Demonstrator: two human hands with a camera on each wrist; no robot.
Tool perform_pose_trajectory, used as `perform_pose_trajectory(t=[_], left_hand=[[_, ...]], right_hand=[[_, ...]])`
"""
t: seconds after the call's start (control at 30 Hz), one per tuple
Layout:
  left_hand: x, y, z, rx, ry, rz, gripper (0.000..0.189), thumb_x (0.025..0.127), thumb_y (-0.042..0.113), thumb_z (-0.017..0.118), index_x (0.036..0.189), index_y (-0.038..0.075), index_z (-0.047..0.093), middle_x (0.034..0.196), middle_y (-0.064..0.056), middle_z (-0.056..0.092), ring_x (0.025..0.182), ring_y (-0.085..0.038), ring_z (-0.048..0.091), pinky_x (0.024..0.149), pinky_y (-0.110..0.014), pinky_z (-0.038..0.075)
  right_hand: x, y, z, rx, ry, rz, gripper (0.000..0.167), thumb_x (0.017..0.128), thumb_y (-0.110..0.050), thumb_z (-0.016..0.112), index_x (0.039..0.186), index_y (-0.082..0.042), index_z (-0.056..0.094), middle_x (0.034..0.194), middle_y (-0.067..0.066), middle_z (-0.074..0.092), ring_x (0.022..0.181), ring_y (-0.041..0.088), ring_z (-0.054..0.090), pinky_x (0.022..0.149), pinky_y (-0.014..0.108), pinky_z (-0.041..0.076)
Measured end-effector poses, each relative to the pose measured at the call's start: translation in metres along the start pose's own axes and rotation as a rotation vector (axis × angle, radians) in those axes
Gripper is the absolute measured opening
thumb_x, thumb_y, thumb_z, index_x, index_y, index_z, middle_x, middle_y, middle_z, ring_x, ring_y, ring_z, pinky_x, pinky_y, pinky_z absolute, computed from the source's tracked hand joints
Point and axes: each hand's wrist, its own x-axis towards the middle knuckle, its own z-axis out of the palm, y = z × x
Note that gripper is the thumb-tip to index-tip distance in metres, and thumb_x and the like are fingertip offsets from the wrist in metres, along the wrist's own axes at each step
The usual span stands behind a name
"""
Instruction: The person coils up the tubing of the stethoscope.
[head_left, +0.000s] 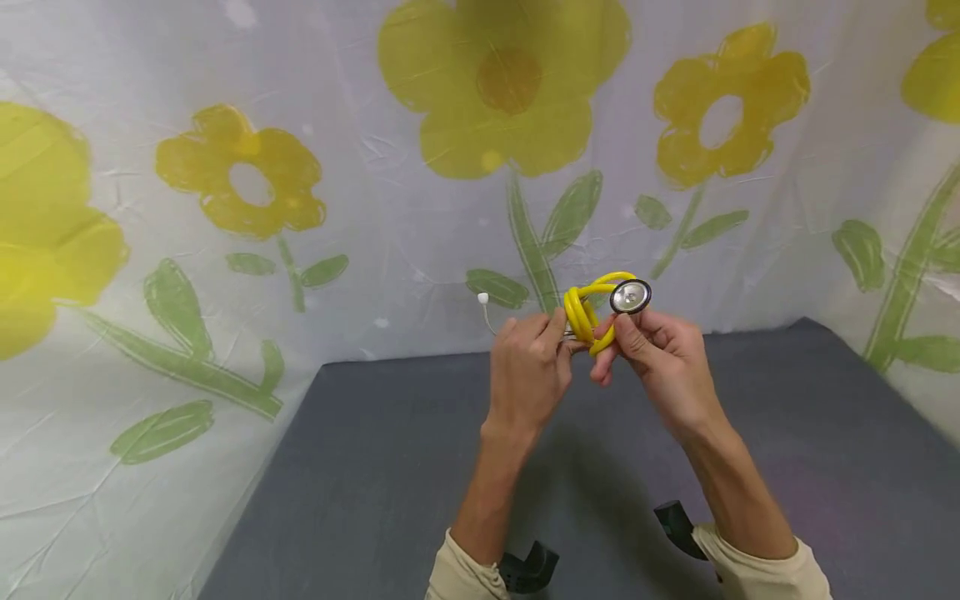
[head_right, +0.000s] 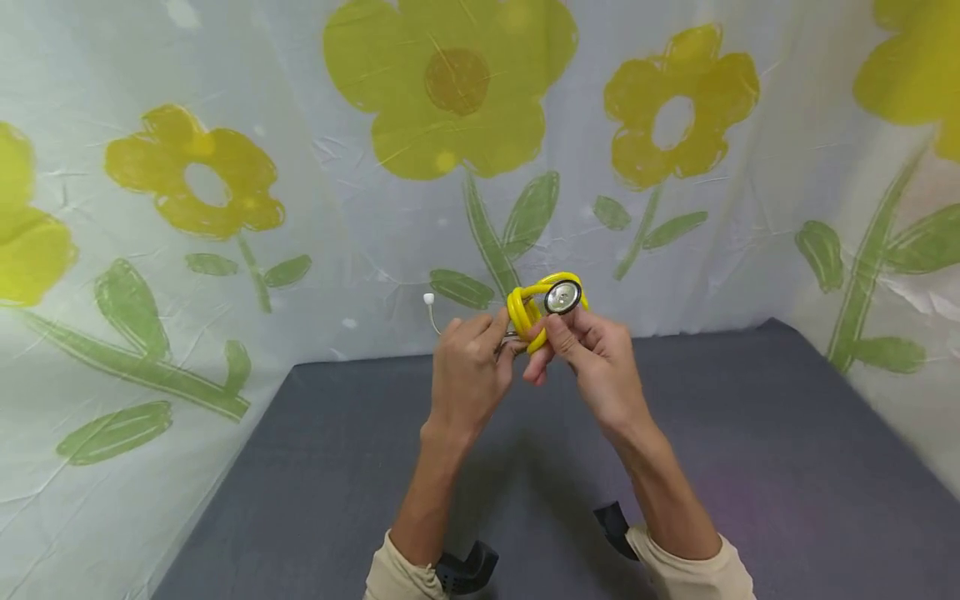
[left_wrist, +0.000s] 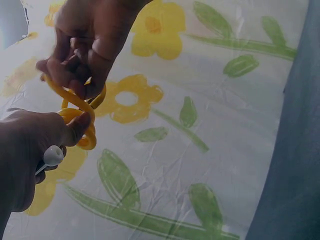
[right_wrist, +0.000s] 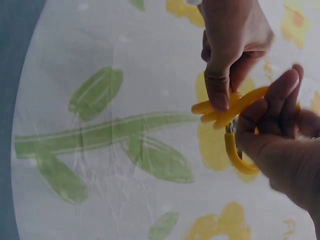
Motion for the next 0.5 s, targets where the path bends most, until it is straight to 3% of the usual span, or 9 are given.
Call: perform_pose_trajectory(t=[0.13,0.23,0.37,0.5], left_hand=[[0.000,0.000,-0.001,0.006,0.044,-0.033,0.036,0.086,0.027,0.086,0.115,0.006,0.079,0.069,0.000,0.061,0.056,-0.013,0.049,0.059,-0.027,0.032],[0.000,0.000,0.000,0.020,0.077,-0.020,0.037,0.085,0.031,0.086,0.112,0.007,0.079,0.070,0.000,0.062,0.057,-0.013,0.051,0.060,-0.027,0.034],[0.001,0.004,0.000,0.027,0.117,0.031,0.033,0.086,0.033,0.085,0.109,0.009,0.080,0.070,0.001,0.062,0.056,-0.012,0.050,0.060,-0.027,0.035],[0.003,0.006,-0.001,0.021,0.117,0.056,0.032,0.087,0.034,0.084,0.108,0.010,0.080,0.069,0.001,0.060,0.055,-0.012,0.046,0.060,-0.027,0.033]], right_hand=[[0.000,0.000,-0.004,0.054,-0.035,0.184,0.035,0.112,-0.027,0.047,0.096,-0.004,0.069,0.067,-0.001,0.070,0.060,0.017,0.064,0.069,0.029,0.054],[0.002,0.001,-0.007,0.047,-0.067,0.279,0.038,0.112,-0.033,0.048,0.095,-0.008,0.070,0.065,-0.003,0.070,0.059,0.018,0.062,0.067,0.030,0.050],[0.004,0.002,-0.012,0.042,-0.031,0.301,0.038,0.111,-0.036,0.049,0.094,-0.009,0.070,0.063,-0.004,0.065,0.058,0.016,0.058,0.064,0.030,0.048],[0.004,0.002,-0.015,-0.043,0.024,0.282,0.036,0.110,-0.034,0.051,0.091,-0.008,0.069,0.059,-0.004,0.059,0.053,0.015,0.051,0.055,0.031,0.041]])
